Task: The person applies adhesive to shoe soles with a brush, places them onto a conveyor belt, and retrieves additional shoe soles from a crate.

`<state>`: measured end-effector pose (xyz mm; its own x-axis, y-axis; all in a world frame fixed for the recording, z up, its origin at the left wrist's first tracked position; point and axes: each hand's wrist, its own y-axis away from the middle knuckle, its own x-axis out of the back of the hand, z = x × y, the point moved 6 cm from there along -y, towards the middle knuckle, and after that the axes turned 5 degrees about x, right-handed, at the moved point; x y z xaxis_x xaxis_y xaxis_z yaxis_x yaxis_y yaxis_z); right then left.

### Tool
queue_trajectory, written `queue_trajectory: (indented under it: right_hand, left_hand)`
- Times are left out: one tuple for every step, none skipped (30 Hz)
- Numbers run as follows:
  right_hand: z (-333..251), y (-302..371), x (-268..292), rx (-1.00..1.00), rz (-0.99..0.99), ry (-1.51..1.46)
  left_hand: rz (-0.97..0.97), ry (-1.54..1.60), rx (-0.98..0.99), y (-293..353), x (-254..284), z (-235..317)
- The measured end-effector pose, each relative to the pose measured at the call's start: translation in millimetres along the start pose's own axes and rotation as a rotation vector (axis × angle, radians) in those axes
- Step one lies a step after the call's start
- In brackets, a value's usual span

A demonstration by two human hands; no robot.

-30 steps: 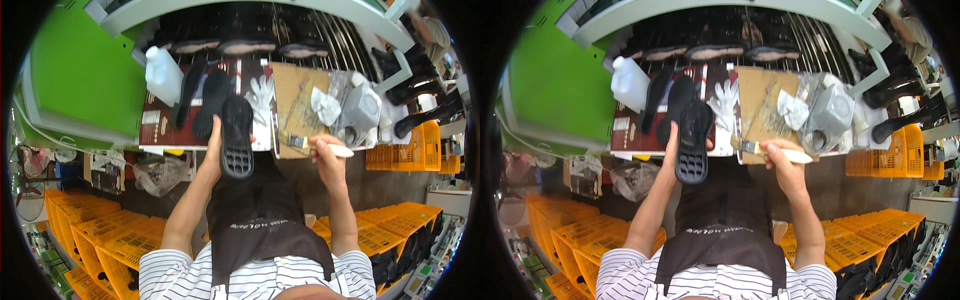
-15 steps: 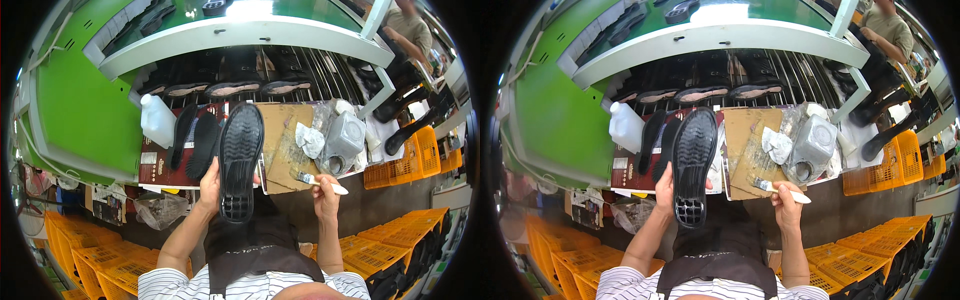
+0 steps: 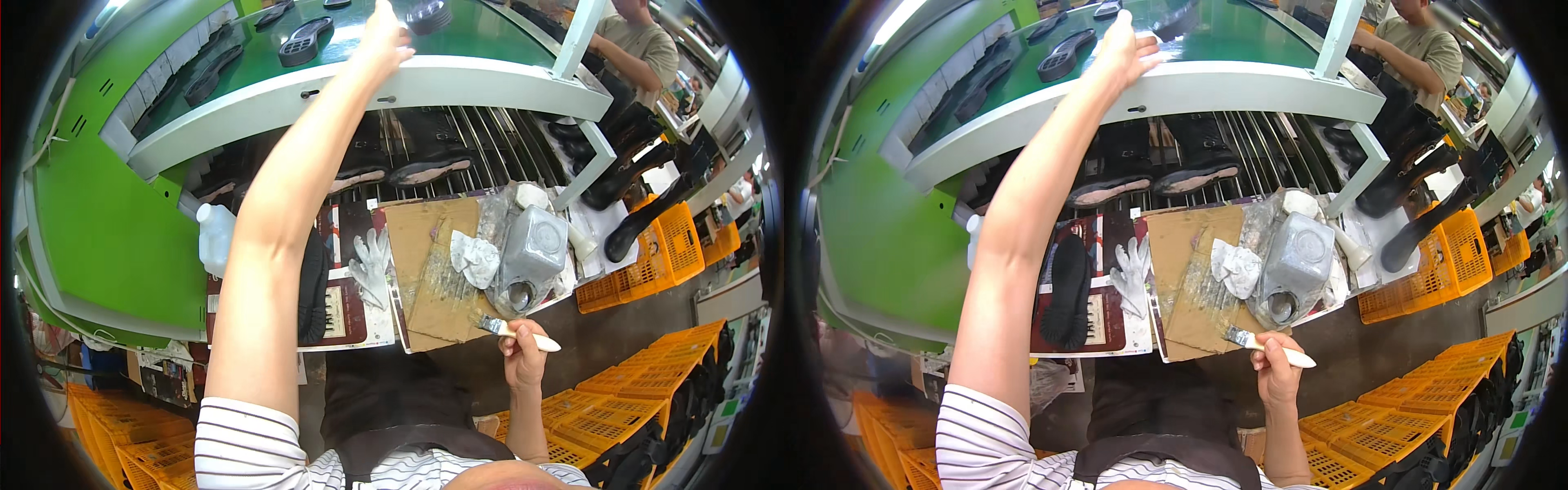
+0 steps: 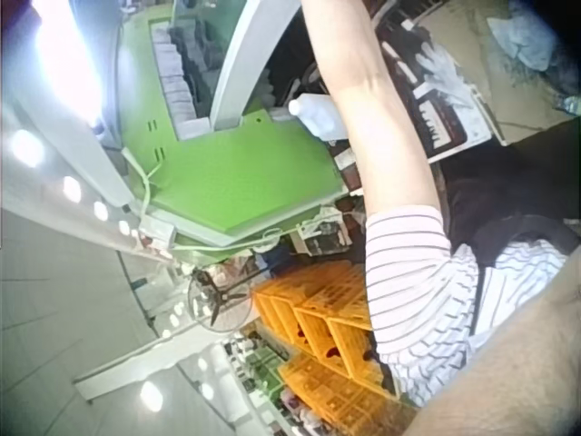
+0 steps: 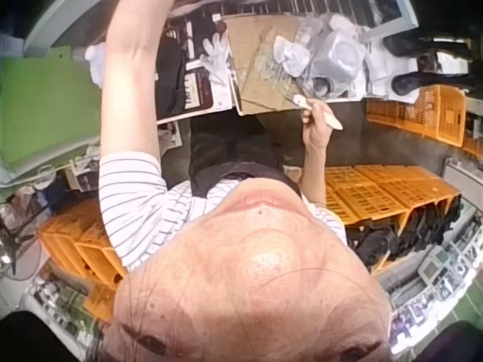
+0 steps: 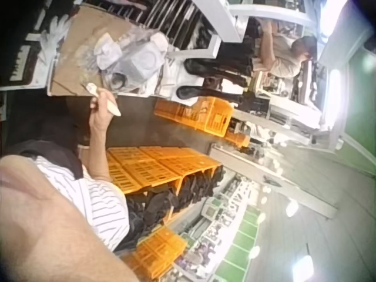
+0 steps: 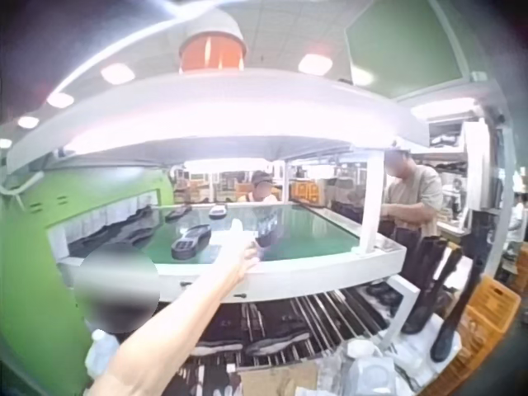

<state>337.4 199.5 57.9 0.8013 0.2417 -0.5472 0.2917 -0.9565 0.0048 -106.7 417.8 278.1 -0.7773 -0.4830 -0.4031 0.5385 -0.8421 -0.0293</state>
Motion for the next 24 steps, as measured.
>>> queue_trajectory:
  right_hand:
    - [1,1,7,0.009,0.049,-0.001]
    - [3,2,5,0.007,0.058,0.02]
    - [7,3,2,-0.007,0.057,0.045]
    - [12,3,2,-0.033,0.063,0.05]
    - [17,1,4,-0.057,0.077,0.054]
    - [20,-1,4,-0.054,0.054,0.056]
    - [23,-2,4,-0.058,0.031,0.061]
    - [23,-3,3,-0.061,0.012,0.056]
    - [22,-4,0,-0.068,-0.011,0.052]
    - [20,-6,-5,-0.068,-0.045,0.057]
    - [17,-10,-11,-0.055,-0.082,0.058]
    - [17,-8,-13,-0.051,-0.089,0.064]
    - [20,-7,-13,-0.052,-0.094,0.071]
    - [22,-6,-12,-0.065,-0.1,0.076]
    - [24,-4,-13,-0.073,-0.106,0.079]
    - [26,-2,-13,-0.081,-0.11,0.083]
    - [27,1,-16,-0.088,-0.132,0.09]
    - [27,2,-19,-0.09,-0.153,0.096]
    - [27,5,-20,-0.089,-0.147,0.1]
    - [25,7,-24,-0.075,-0.15,0.135]
    - [23,9,-27,-0.058,-0.15,0.17]
    - [19,10,-28,-0.039,-0.143,0.228]
    - [14,10,-27,-0.025,-0.118,0.235]
    - [7,9,-29,0.027,-0.135,0.36]
  left_hand:
    - [0.055,-0.151,-0.093,38,-21,-11]
    - [0.033,-0.204,-0.222,63,-10,-16]
    - [0.023,-0.259,-0.349,87,8,-21]
    - [0.008,-0.329,-0.42,117,23,-30]
    - [-0.01,-0.401,-0.477,147,34,-44]
    - [-0.039,-0.456,-0.432,175,49,-64]
    - [-0.064,-0.507,-0.38,203,67,-84]
    - [-0.057,-0.514,-0.299,230,86,-107]
    - [-0.044,-0.518,-0.217,257,103,-124]
    - [-0.009,-0.788,-0.234,284,118,-130]
    - [-0.028,-0.925,-0.296,304,131,-134]
    - [0.019,-1.093,-0.394,328,143,-133]
    - [0.061,-1.259,-0.502,347,152,-131]
    - [0.117,-1.437,-0.497,358,165,-131]
    - [0.19,-1.582,-0.437,368,179,-130]
    - [0.286,-1.655,-0.403,376,193,-131]
    - [0.385,-1.728,-0.372,384,210,-133]
    - [0.393,-1.766,-0.297,387,228,-140]
    - [0.387,-1.763,-0.296,389,231,-140]
    - [0.363,-1.758,-0.149,388,238,-146]
    - [0.335,-1.748,-0.005,386,243,-152]
    - [0.331,-1.761,-0.041,385,237,-152]
    - [0.301,-1.754,-0.054,381,234,-155]
    - [0.331,-1.747,-0.035,377,238,-157]
